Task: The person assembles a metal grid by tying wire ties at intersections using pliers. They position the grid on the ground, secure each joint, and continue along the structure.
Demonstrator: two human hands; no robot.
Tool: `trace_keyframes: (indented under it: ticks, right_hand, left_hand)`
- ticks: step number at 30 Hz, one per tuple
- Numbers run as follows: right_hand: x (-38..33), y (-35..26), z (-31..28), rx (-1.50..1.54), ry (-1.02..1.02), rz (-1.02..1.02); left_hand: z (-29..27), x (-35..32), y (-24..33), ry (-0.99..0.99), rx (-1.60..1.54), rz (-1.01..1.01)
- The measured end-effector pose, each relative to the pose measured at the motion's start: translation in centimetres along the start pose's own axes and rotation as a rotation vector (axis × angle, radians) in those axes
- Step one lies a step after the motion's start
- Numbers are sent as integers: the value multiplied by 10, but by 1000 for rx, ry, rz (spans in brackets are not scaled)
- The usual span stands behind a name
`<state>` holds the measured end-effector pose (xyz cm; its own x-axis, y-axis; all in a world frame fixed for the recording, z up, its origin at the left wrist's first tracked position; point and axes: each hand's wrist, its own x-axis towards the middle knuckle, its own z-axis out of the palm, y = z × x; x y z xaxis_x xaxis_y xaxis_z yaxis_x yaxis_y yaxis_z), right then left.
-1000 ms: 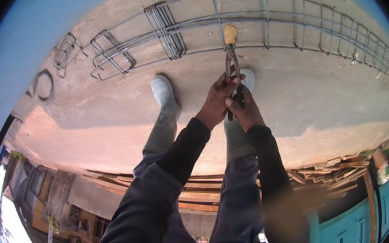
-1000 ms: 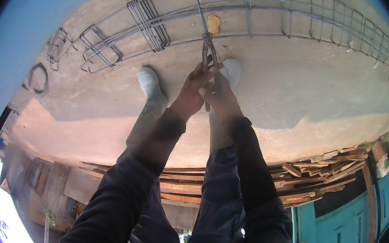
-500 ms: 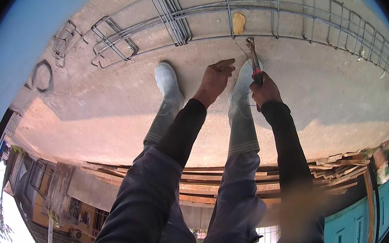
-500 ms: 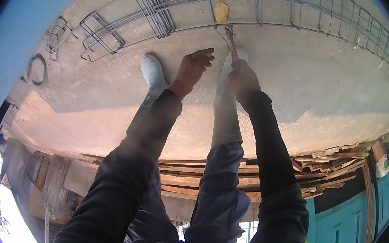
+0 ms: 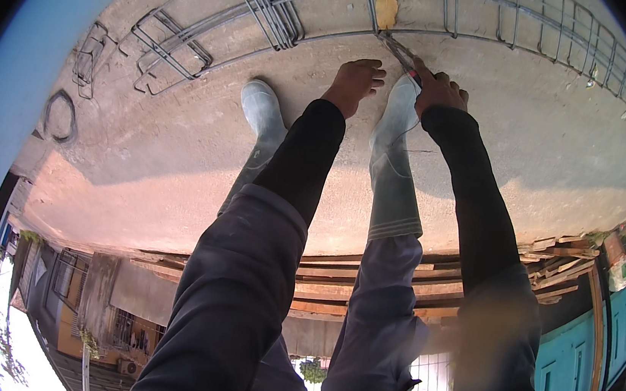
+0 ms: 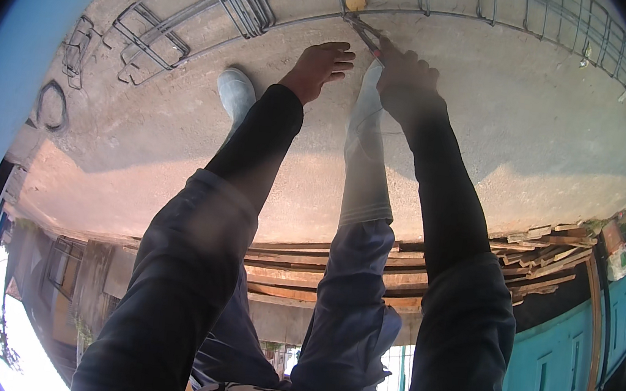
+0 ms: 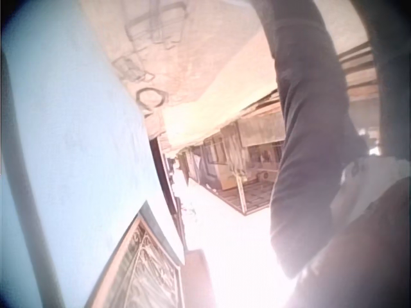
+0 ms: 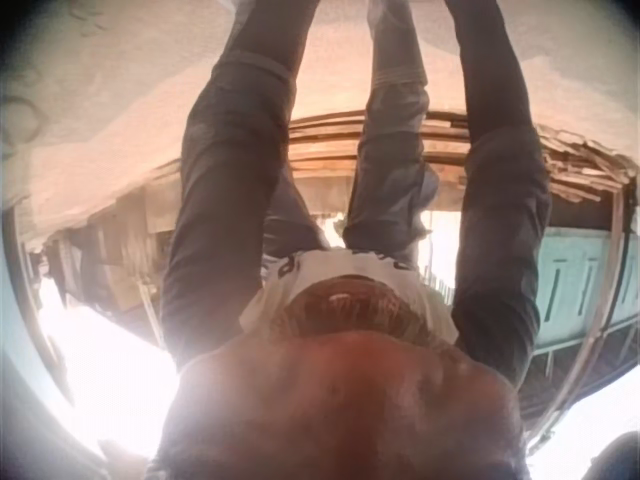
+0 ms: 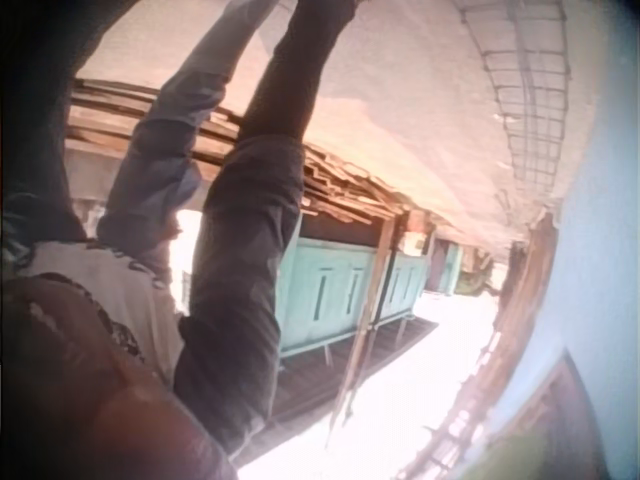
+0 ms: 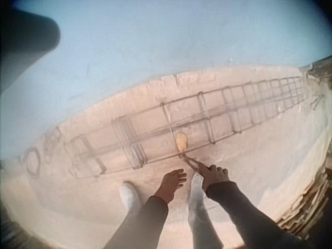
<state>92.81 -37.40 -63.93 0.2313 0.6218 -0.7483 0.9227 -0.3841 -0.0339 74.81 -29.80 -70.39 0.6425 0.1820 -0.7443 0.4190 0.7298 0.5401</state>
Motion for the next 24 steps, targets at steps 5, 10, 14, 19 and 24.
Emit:
trace_keyframes:
  ticks: [5, 10, 14, 19, 24]
  right_hand:
    - [-8, -20, -4, -171, 84, 8]
    - [-10, -48, -9, -179, 6, 197]
    - [-9, -67, -18, -102, -94, 335]
    - [-4, -68, 7, 225, -47, 430]
    - [8, -43, 59, 874, -305, 380]
  left_hand:
    - [29, -15, -17, -93, -552, -117]
    - [38, -25, -27, -152, -633, -95]
    - [31, -33, -26, 27, -607, -131]
    - [-2, -12, -4, 610, -330, 39]
    - [-1, 6, 21, 524, -270, -180]
